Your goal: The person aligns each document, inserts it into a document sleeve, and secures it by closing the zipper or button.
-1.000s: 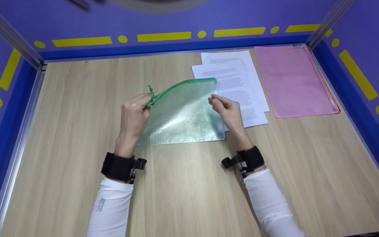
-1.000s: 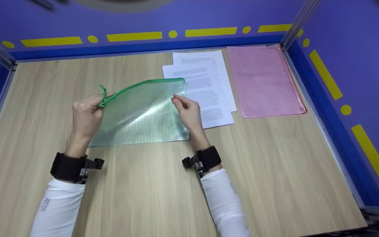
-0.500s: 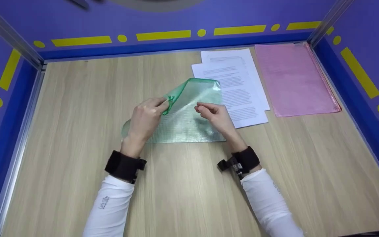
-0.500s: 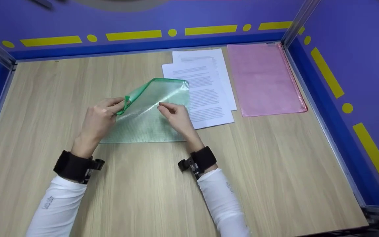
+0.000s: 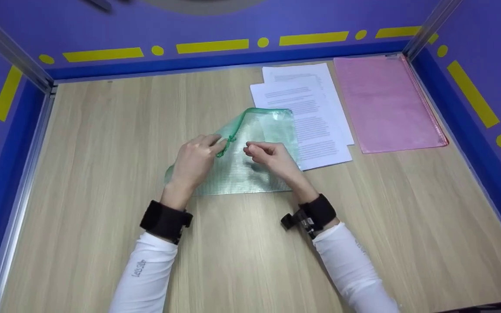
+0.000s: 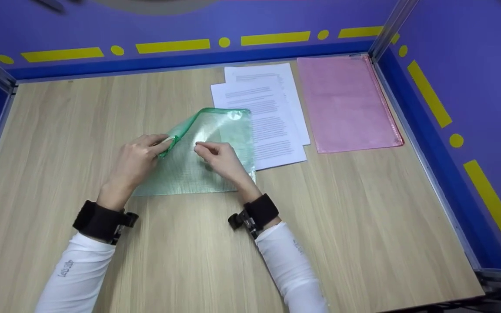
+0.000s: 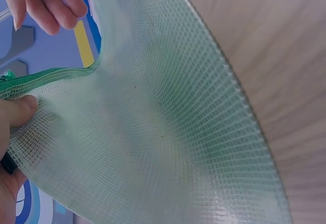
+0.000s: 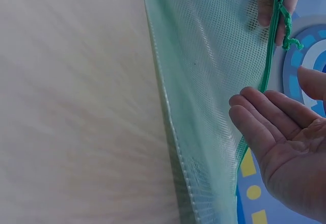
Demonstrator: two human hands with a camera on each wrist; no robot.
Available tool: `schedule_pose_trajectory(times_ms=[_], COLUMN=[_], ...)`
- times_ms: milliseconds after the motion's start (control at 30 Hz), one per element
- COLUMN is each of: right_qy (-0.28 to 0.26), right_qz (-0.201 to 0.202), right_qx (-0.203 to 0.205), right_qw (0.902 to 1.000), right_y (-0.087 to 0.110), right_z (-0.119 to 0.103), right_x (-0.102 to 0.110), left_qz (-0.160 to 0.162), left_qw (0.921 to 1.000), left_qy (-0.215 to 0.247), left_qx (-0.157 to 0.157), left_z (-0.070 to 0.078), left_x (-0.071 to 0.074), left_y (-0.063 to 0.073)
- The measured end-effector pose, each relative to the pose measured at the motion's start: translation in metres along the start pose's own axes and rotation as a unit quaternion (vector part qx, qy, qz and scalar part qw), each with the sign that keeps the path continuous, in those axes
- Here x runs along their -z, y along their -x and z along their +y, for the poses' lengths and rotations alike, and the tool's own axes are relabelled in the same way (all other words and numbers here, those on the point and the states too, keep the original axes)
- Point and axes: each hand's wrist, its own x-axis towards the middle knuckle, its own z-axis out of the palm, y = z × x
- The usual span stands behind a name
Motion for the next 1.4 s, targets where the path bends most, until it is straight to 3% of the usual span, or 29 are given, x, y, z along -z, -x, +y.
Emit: schedule_pose_trajectory(times_ms=[367,567,767,967,1400], right_qy=[-0.054,-0.061,-0.06,-0.062,-0.031], right_qz=[-0.003,0.026,0.053,0.06,0.0], right_qx=[-0.021,-0.032,-0.012,-0.003,-0.032], right_qw=[0.9983,0.9973,0.9967,0.9962,0.999], right_y=[0.0,-0.002,-0.003,-0.002,0.004], right_z=[-0.01,-0.015,-0.014,-0.014,-0.005], right_x=[-0.013,-0.021,-0.025,-0.02,-0.007], left_qz=[-0.013,-0.034,-0.034,-0.034,-0.008], left_qw=[0.9998,0.9992,0.999,0.9994,0.9975], left_qy=[-0.007,-0.016,-0.018,0.002,0.049], left_qx=[-0.013,-0.017,-0.023,0.001,0.05], left_z=[0.004,0.008,0.008,0.007,0.001], left_x=[-0.002,-0.003,-0.006,-0.007,-0.008], left_y=[0.001,0.001,0.003,0.006,0.009])
